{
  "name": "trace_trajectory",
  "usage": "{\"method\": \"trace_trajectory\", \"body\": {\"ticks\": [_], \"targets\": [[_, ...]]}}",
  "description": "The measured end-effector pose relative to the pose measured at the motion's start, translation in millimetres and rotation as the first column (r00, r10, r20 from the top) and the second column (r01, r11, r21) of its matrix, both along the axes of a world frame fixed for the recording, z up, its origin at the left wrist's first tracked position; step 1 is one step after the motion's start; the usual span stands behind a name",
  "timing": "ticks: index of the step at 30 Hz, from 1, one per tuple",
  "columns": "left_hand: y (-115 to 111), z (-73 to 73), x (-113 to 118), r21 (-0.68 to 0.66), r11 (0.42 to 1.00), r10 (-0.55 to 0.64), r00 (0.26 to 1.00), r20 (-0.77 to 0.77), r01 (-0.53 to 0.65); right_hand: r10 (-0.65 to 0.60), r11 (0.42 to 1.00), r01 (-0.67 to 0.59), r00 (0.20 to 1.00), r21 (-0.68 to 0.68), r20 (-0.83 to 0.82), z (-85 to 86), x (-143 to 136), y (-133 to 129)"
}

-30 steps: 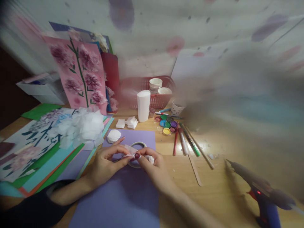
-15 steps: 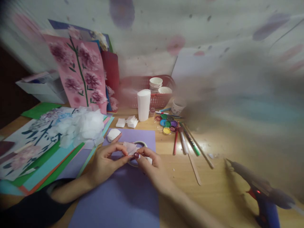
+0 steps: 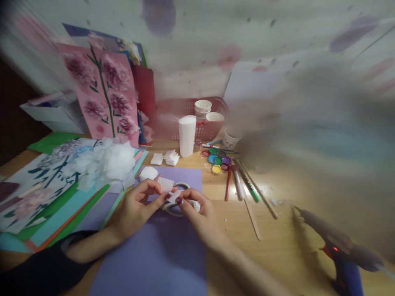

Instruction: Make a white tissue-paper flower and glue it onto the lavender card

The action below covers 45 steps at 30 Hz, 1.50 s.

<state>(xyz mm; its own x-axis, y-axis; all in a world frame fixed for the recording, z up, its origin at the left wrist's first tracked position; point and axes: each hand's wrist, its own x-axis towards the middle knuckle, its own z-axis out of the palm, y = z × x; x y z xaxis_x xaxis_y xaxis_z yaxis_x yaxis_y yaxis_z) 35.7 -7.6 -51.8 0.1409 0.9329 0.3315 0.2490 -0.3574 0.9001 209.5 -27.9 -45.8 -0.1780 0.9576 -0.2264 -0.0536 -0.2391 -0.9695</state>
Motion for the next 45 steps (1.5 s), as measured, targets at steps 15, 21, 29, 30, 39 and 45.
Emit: {"method": "trace_trajectory", "body": {"ticks": [15, 21, 29, 30, 39, 45], "targets": [[-1, 0.2, -2, 0.117, 0.993, 0.015, 0.990, -0.142, 0.002, -0.017, 0.999, 0.014, 0.998, 0.049, 0.058, -0.3, -1, 1], [8, -4.5, -4, -0.017, 0.974, 0.227, 0.970, 0.091, -0.227, -0.066, 0.998, 0.065, 0.996, 0.025, 0.052, -9.0, 2, 1], [8, -5.8, -5, 0.159, 0.977, 0.153, 0.985, -0.078, -0.139, -0.087, 0.996, 0.087, 0.996, 0.005, 0.014, -10.1, 0, 1], [6, -5.1, -5, 0.224, 0.973, 0.098, 0.982, -0.162, -0.061, -0.079, 0.997, 0.079, 0.997, 0.011, 0.019, -8.9, 0, 0], [0, -4.6, -2, 0.347, 0.924, -0.069, 0.964, -0.256, 0.159, -0.022, 1.000, 0.022, 0.993, 0.004, -0.120, -17.2, 3, 0], [1, 3.6, -3, 0.242, 0.969, -0.002, 0.985, -0.173, 0.044, 0.017, 1.000, -0.015, 0.995, 0.023, -0.101, -13.5, 4, -1]]}}
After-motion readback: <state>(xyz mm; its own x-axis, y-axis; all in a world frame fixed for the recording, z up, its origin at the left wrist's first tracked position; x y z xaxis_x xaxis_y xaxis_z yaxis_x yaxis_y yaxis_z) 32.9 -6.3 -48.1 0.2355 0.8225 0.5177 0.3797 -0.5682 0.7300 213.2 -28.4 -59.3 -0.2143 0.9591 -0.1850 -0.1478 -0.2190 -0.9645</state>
